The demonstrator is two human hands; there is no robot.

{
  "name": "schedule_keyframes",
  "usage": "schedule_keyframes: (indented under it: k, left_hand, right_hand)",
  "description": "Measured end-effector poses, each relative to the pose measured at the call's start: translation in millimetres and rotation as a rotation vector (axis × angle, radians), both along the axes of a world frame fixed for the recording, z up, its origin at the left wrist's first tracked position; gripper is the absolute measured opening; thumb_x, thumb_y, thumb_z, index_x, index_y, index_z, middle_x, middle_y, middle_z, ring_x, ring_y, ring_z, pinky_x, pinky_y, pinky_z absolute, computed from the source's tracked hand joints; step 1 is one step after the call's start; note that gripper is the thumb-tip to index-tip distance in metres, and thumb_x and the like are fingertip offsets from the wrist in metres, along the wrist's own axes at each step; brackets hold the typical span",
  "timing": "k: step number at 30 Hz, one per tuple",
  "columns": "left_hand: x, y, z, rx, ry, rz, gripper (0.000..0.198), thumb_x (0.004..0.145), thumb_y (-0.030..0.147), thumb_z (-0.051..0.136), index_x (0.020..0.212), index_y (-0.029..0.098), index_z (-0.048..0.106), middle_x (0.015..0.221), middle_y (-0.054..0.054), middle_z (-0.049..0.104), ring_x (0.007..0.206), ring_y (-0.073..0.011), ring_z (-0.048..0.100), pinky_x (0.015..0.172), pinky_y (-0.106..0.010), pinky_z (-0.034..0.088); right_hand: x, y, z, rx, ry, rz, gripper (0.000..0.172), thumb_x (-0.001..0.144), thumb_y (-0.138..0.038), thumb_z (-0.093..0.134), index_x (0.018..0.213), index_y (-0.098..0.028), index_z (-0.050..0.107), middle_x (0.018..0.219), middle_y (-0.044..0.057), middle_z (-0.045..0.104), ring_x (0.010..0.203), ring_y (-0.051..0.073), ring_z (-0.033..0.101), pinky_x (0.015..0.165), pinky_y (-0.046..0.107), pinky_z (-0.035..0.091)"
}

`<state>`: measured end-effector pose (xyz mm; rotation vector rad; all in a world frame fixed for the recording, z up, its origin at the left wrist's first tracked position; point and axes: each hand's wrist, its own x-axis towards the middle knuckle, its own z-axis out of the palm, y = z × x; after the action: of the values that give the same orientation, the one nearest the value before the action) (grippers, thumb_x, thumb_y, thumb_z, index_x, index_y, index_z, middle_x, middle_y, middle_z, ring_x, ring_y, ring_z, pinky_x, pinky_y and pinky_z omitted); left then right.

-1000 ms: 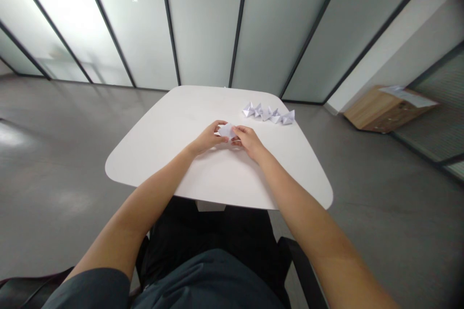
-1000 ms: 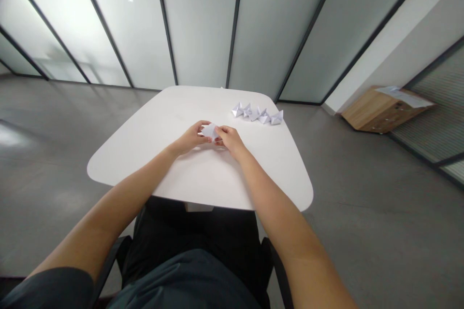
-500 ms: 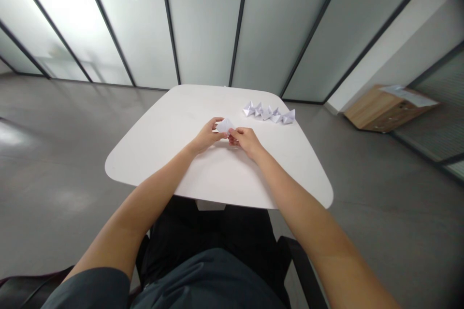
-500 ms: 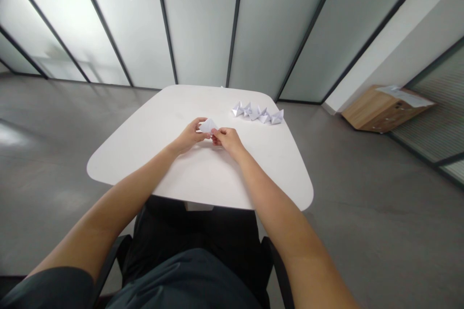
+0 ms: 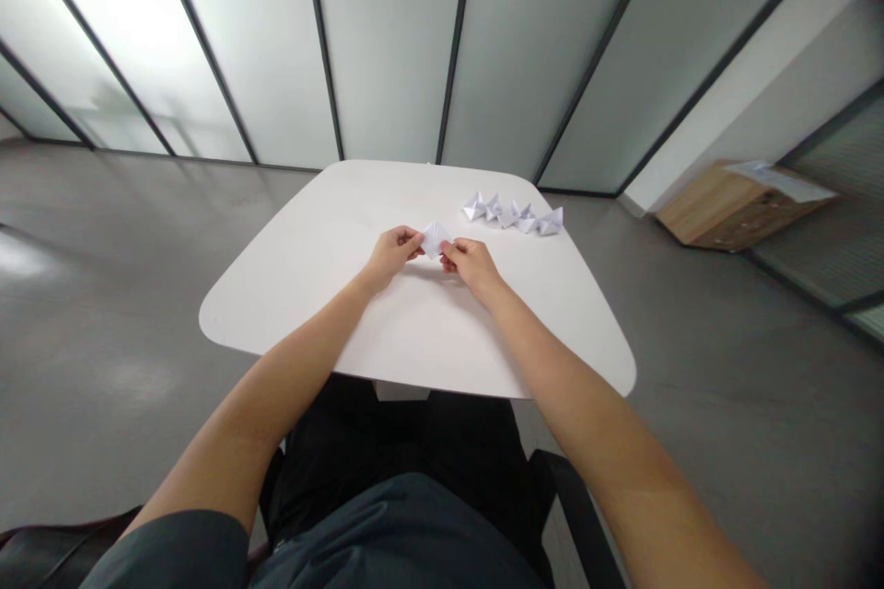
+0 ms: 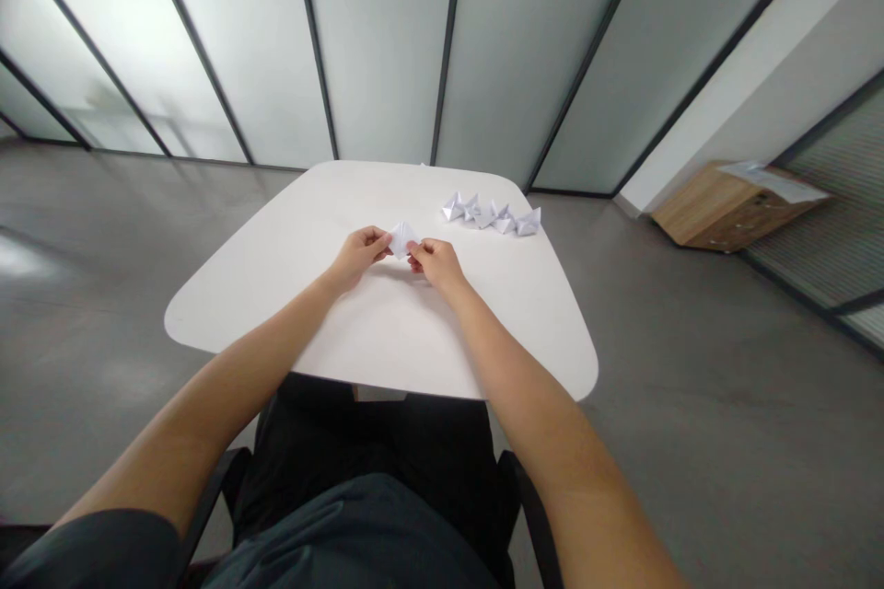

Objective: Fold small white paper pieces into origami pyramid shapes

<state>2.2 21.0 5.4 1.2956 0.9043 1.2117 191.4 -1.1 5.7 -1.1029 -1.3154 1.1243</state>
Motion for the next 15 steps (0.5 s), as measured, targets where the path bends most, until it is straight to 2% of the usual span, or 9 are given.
schedule_keyframes:
  k: [4,9,15]
  left_hand:
    - [-3.8,-0.1,0.9,0.016,0.010,0.013,0.040,0.076,0.050,0.083,0.085,0.015,0.066,0.078,-0.004,0.070,0.073,-0.0110,0.063,0.072,-0.024,0.050]
    - [-2.5,-2.5,2.3,0.031,-0.007,-0.016,0.034,0.080,0.047,0.077,0.089,0.016,0.068,0.084,-0.002,0.069,0.075,-0.0109,0.061,0.070,-0.023,0.048]
    - [-6.0,1.2,1.5,0.122,0.054,-0.017,0.034,0.079,0.046,0.077,0.083,0.015,0.067,0.074,-0.002,0.065,0.068,-0.0116,0.056,0.066,-0.026,0.044]
  right_hand:
    - [-0.9,0.5,-1.1,-0.017,-0.015,0.010,0.054,0.072,-0.068,0.083,0.066,-0.018,0.062,0.067,0.003,0.067,0.057,0.013,0.060,0.057,0.025,0.053]
    - [-0.3,-3.8,1.7,-0.051,-0.077,0.088,0.048,0.077,-0.059,0.082,0.067,-0.017,0.063,0.066,0.002,0.066,0.056,0.011,0.057,0.055,0.022,0.050]
    - [-2.2,-7.1,1.6,-0.107,-0.141,0.130,0.039,0.082,-0.050,0.080,0.069,-0.017,0.065,0.070,0.003,0.068,0.057,0.012,0.058,0.052,0.022,0.052]
